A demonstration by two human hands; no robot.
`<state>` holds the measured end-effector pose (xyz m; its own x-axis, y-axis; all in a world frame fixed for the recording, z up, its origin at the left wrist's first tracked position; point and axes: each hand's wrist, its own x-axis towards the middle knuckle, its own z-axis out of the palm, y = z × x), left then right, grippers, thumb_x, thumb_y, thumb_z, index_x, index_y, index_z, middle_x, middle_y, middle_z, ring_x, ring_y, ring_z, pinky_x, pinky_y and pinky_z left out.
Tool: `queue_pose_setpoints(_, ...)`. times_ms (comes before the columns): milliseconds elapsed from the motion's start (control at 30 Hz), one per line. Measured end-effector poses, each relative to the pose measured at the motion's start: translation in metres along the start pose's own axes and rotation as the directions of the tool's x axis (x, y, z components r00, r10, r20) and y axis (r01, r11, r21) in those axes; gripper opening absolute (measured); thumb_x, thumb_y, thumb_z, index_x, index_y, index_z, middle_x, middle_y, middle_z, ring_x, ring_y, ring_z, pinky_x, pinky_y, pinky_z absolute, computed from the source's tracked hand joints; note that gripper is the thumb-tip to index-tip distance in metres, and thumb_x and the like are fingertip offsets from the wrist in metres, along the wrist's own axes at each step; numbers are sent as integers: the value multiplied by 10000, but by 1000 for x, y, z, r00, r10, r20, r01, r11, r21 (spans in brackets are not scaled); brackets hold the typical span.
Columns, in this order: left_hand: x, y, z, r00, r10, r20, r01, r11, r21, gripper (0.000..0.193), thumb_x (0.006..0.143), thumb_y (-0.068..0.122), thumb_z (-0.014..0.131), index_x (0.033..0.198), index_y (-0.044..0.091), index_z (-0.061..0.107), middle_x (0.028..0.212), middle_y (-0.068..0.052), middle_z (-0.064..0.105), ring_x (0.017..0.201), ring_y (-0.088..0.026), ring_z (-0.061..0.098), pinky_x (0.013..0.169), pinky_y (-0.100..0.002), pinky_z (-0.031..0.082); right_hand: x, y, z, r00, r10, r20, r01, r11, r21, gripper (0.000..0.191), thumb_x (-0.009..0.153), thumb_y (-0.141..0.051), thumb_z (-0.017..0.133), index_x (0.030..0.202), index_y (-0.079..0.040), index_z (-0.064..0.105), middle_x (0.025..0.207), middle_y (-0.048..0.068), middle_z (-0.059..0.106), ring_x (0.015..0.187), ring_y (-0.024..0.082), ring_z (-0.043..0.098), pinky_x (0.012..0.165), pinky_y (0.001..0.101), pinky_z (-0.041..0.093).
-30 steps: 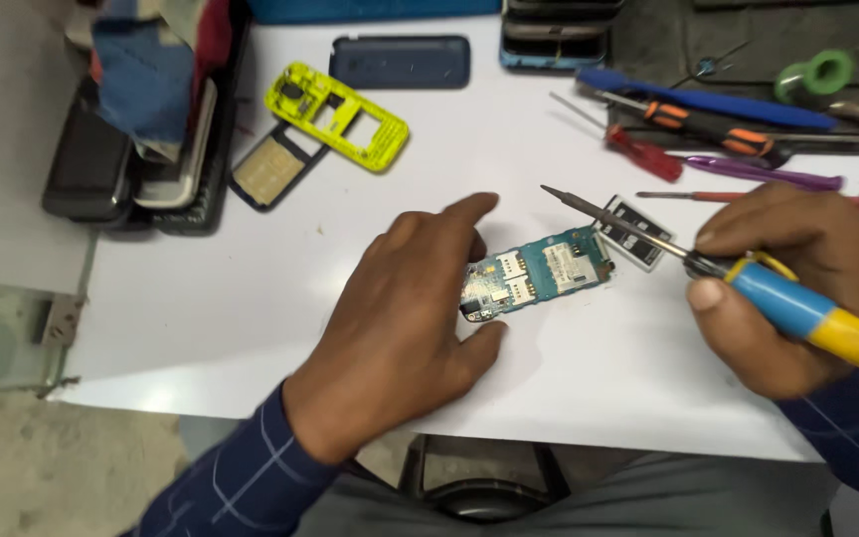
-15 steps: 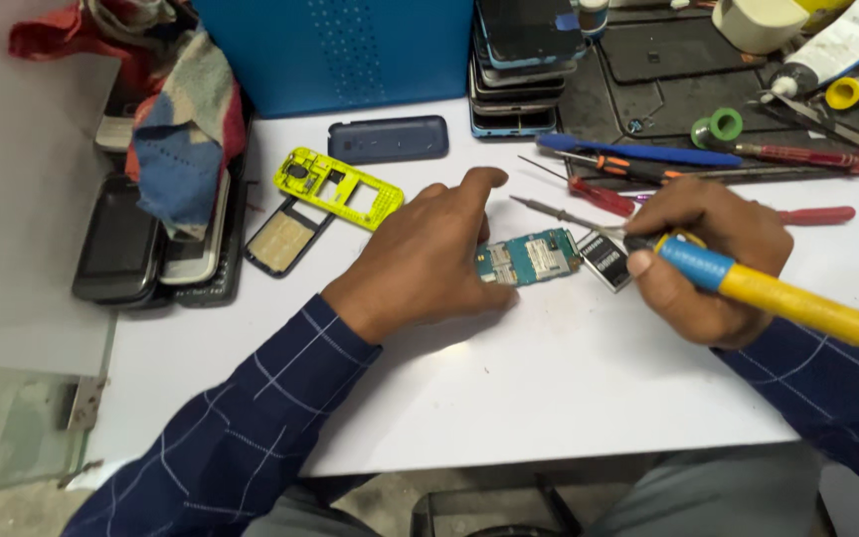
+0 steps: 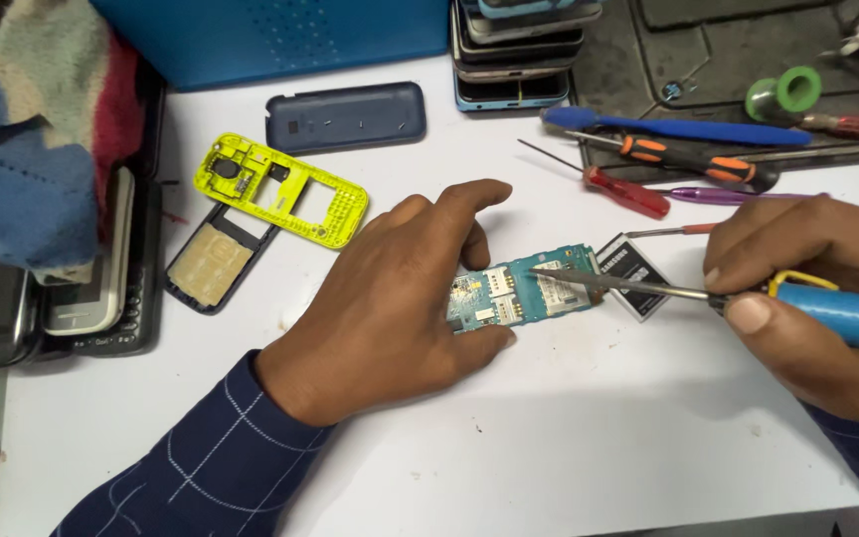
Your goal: The person holds a disassembled mobile phone motherboard in one hand and scrapes its surface and connectors with a screwdriver. They then set the board on the bench and scrub it with a toothbrush, brushing different areas of the board.
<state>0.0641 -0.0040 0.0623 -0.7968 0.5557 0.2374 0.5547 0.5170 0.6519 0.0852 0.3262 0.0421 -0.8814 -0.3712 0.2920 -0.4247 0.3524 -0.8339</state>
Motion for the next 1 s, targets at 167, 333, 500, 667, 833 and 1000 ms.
queue_pose_setpoints(167, 1, -3, 2, 1000, 0, -3, 0, 1000, 3, 874, 686, 224, 882, 1418, 29, 446, 1000, -97, 654, 934, -264, 610, 781, -422, 486, 6, 5, 2, 996, -53, 71, 57, 996, -63, 130, 911, -127, 633, 1014, -51, 610, 899, 102, 664, 767, 154, 639, 832, 330, 590)
queue_pose_setpoints(333, 0, -6, 5, 1000, 5, -1, -5, 1000, -2, 881, 703, 225, 880, 1438, 36, 432, 1019, -87, 657, 951, -259, 612, 794, -423, 481, 10, 3, 3, 988, -100, 114, 111, 989, -96, 132, 926, -122, 620, 1035, -52, 599, 887, 90, 656, 784, 145, 651, 987, 373, 572)
queue_pose_setpoints(500, -1, -6, 5, 1000, 3, -6, -4, 1000, -18, 893, 702, 224, 882, 1444, 39, 422, 1020, -88, 654, 960, -256, 616, 797, -420, 487, 9, 3, 5, 987, -98, 126, 112, 988, -107, 127, 926, -113, 621, 1035, -50, 603, 893, 89, 655, 780, 142, 647, 946, 367, 578)
queue_pose_setpoints(667, -2, -7, 6, 1000, 4, -6, -4, 1000, -19, 900, 703, 222, 885, 1448, 40, 415, 1019, -91, 652, 956, -254, 617, 789, -420, 489, 7, 6, 5, 991, -7, 135, 20, 995, -96, 133, 910, -84, 644, 1031, -32, 621, 885, 107, 663, 753, 158, 638, 696, 319, 552)
queue_pose_setpoints(833, -2, -7, 7, 1000, 8, -6, -8, 1000, -14, 908, 705, 216, 887, 1455, 39, 409, 1020, -90, 654, 954, -251, 615, 792, -420, 489, 8, 9, 1, 984, -40, 171, 57, 994, -92, 131, 915, -84, 625, 1035, -34, 611, 872, 104, 657, 737, 144, 651, 648, 295, 540)
queue_pose_setpoints(1000, -2, -6, 7, 1000, -1, 5, 1, 1000, -19, 916, 708, 218, 883, 1461, 31, 397, 1003, -86, 639, 937, -238, 610, 787, -413, 487, 5, 5, 1, 988, -9, 156, 24, 995, -93, 142, 905, -77, 625, 1040, -39, 605, 880, 104, 654, 751, 147, 627, 651, 294, 538)
